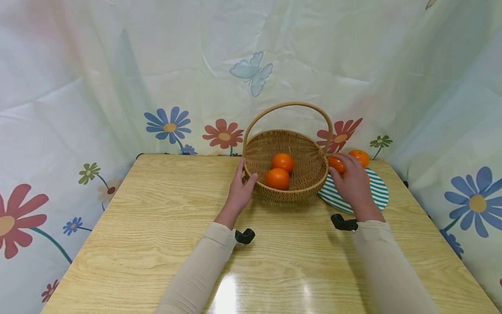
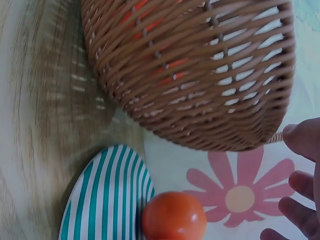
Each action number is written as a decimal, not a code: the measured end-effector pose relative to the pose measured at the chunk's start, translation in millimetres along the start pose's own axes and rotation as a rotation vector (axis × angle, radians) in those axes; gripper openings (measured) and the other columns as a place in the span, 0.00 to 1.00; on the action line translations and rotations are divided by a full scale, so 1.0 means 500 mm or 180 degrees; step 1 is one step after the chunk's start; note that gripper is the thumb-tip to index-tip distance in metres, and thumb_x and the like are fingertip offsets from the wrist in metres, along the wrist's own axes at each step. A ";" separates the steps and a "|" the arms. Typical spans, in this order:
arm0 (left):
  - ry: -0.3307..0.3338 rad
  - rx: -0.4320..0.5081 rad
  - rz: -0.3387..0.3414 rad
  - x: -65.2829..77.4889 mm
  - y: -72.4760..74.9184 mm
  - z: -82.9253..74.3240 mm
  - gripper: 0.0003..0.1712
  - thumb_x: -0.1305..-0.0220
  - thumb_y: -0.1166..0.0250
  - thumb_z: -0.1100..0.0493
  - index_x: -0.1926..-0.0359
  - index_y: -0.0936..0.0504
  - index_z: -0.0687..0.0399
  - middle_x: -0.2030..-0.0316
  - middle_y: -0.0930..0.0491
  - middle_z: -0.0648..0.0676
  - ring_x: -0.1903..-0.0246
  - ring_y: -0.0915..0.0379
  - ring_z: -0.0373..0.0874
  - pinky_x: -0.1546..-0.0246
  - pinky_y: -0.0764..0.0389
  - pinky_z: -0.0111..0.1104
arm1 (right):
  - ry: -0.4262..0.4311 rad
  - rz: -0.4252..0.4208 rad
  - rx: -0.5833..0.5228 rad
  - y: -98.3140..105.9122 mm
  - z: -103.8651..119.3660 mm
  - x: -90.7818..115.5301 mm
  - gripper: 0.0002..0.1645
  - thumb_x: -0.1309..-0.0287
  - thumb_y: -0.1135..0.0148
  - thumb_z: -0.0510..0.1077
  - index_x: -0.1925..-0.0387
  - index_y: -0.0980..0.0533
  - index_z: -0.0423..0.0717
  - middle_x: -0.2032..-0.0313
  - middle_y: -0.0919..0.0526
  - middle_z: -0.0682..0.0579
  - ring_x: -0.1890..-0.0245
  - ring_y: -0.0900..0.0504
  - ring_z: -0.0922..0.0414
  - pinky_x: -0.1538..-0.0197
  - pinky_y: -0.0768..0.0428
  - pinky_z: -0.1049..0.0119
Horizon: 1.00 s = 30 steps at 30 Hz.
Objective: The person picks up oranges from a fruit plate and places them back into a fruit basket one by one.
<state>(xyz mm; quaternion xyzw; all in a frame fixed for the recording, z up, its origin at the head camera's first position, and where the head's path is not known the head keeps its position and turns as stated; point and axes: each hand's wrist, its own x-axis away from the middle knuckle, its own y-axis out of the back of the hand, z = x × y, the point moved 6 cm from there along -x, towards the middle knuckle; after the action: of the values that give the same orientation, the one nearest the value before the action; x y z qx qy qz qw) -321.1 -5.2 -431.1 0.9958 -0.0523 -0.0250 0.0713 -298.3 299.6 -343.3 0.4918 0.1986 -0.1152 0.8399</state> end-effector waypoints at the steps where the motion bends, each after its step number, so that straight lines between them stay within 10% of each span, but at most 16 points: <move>1: 0.0001 -0.0001 0.0000 0.000 0.000 0.000 0.40 0.29 0.46 0.43 0.26 0.59 0.20 0.23 0.57 0.50 0.26 0.52 0.56 0.32 0.36 0.50 | -0.0021 0.0017 -0.0009 -0.001 -0.004 0.000 0.26 0.33 0.43 0.45 0.37 0.30 0.39 0.36 0.32 0.35 0.37 0.34 0.35 0.40 0.33 0.32; 30: 0.0003 -0.0003 -0.0013 0.003 0.002 -0.003 0.41 0.32 0.46 0.35 0.26 0.59 0.18 0.23 0.56 0.49 0.27 0.50 0.55 0.32 0.35 0.49 | -0.0615 0.0389 0.0133 -0.020 -0.106 -0.003 0.33 0.32 0.44 0.49 0.32 0.37 0.37 0.32 0.42 0.31 0.35 0.43 0.30 0.36 0.41 0.30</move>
<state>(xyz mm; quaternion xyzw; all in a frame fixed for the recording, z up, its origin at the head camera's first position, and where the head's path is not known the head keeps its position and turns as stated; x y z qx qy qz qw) -319.7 -6.4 -429.3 0.9959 -0.0502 -0.0247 0.0718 -315.2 341.0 -373.5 0.5069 0.0840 -0.1148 0.8502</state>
